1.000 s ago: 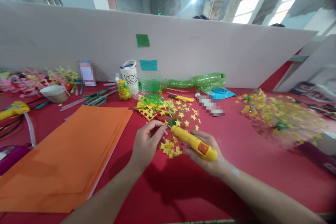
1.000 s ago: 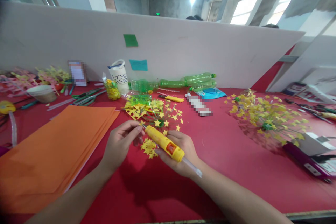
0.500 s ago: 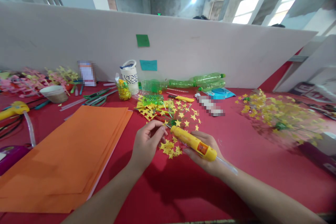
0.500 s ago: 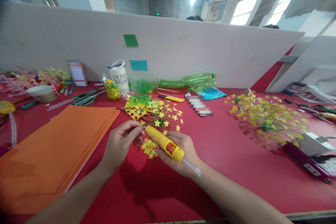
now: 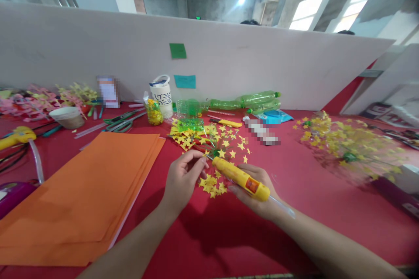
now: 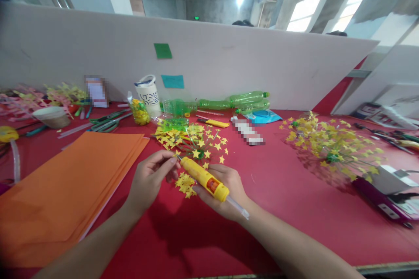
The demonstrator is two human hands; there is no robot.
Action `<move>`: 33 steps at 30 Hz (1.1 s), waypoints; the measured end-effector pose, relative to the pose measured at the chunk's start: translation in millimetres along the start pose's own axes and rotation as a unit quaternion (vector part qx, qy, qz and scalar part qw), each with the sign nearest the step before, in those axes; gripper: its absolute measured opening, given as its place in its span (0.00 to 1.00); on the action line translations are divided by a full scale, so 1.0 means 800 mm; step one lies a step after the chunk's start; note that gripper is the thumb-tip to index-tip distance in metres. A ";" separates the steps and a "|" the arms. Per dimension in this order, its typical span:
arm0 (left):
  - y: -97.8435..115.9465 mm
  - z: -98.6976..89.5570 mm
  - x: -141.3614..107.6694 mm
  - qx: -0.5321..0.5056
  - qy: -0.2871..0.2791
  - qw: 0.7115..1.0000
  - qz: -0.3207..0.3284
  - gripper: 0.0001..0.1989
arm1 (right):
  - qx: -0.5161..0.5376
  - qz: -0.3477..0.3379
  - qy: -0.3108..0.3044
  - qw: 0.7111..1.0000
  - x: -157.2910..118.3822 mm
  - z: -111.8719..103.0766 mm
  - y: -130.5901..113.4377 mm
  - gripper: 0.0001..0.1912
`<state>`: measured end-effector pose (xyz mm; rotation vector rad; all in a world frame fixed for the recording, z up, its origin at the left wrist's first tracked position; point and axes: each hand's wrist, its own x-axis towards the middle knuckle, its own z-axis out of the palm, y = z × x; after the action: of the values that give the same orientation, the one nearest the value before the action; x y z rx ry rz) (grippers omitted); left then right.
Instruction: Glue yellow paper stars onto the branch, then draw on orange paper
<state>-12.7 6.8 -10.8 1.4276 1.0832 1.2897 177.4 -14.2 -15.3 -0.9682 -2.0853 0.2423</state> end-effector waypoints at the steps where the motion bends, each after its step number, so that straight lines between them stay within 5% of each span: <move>1: 0.000 0.000 0.000 -0.002 0.000 1.000 -0.001 0.06 | 0.002 0.003 -0.003 1.000 0.000 0.000 0.000 0.13; 10: -0.003 -0.001 -0.001 0.026 -0.001 1.000 0.010 0.07 | 0.006 0.010 -0.006 1.000 0.001 -0.001 -0.001 0.13; 17: 0.000 -0.008 -0.003 0.153 0.025 0.979 0.132 0.04 | -0.028 -0.008 0.013 0.999 0.002 -0.005 0.000 0.13; 21: 0.002 -0.002 -0.003 -0.022 -0.084 0.996 -0.015 0.06 | 0.002 -0.027 0.066 0.997 0.001 -0.006 0.004 0.03; 25: -0.002 0.009 -0.006 -0.170 -0.227 0.944 -0.171 0.07 | 0.024 -0.010 0.102 0.994 0.001 -0.001 0.006 0.03; 33: -0.012 0.015 -0.011 -0.226 -0.290 0.896 -0.249 0.05 | 0.050 -0.005 0.074 0.996 0.000 0.008 0.009 0.03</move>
<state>-1.6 -0.8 -22.5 0.9845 0.6207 0.6173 177.1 -8.5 -22.9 -0.8880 -1.9257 0.2585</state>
